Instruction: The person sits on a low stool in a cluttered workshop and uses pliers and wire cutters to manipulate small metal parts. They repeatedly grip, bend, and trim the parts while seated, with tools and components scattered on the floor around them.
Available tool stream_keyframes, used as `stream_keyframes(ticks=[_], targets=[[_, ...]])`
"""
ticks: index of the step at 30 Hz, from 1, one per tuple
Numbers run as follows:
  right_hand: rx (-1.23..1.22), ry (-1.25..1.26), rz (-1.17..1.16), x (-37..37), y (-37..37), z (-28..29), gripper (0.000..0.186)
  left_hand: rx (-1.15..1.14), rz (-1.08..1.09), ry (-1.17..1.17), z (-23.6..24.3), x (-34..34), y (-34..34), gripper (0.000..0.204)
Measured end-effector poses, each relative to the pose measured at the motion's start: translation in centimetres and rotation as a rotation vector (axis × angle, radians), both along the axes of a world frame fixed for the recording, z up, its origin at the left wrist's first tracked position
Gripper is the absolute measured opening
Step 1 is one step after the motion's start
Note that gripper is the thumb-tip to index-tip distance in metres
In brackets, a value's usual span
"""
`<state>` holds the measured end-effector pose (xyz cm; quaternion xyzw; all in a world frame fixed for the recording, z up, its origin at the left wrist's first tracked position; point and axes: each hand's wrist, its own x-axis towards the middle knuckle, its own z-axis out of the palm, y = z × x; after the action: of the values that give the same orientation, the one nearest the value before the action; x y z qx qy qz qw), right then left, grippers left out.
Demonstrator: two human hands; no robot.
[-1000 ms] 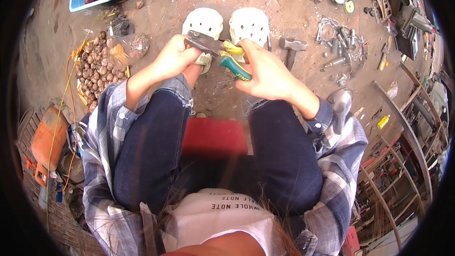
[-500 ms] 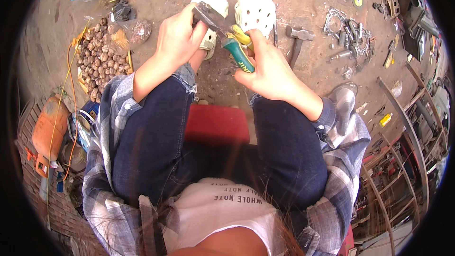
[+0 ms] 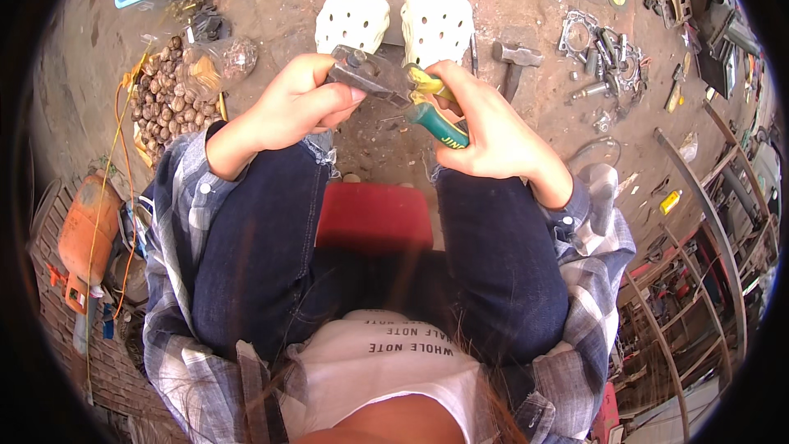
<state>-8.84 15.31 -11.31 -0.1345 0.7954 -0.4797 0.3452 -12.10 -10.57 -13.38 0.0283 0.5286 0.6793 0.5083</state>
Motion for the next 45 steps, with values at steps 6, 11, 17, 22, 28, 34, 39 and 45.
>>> stream_keyframes(ticks=[6, 11, 17, 22, 28, 34, 39, 45], targets=[[-0.041, 0.008, 0.018, 0.0, 0.2, -0.8, 0.063, 0.225, -0.072, -0.291, -1.8, -0.1, -0.9, 0.018], [0.113, -0.005, -0.142, 0.4, -1.3, -0.5, 0.061, -0.467, 0.220, 0.766, -1.3, -0.1, 1.6, 0.021], [0.226, -0.004, -0.200, 0.5, -3.0, 0.0, 0.059, -0.659, 0.274, 0.816, -2.4, -0.2, 2.5, 0.019], [0.176, 0.079, -0.043, 0.2, -0.8, 0.2, 0.063, -0.252, 0.009, 0.408, -1.3, -0.1, 0.9, 0.017], [-0.090, 0.098, 0.213, -0.7, 0.8, -0.2, 0.067, 0.333, -0.313, -0.294, -1.8, 1.2, -1.1, 0.017], [0.148, -0.150, -0.174, 1.1, -1.4, -0.7, 0.060, -0.640, 0.055, 0.912, -1.7, 0.8, 1.7, 0.031], [0.193, -0.208, -0.182, 0.4, -3.1, -0.5, 0.061, -0.791, 0.180, 0.941, -3.6, -0.4, 2.6, 0.025], [0.105, -0.072, -0.172, 0.8, -1.3, -0.7, 0.057, -0.534, 0.245, 0.753, -3.9, 0.6, 2.5, 0.019]])
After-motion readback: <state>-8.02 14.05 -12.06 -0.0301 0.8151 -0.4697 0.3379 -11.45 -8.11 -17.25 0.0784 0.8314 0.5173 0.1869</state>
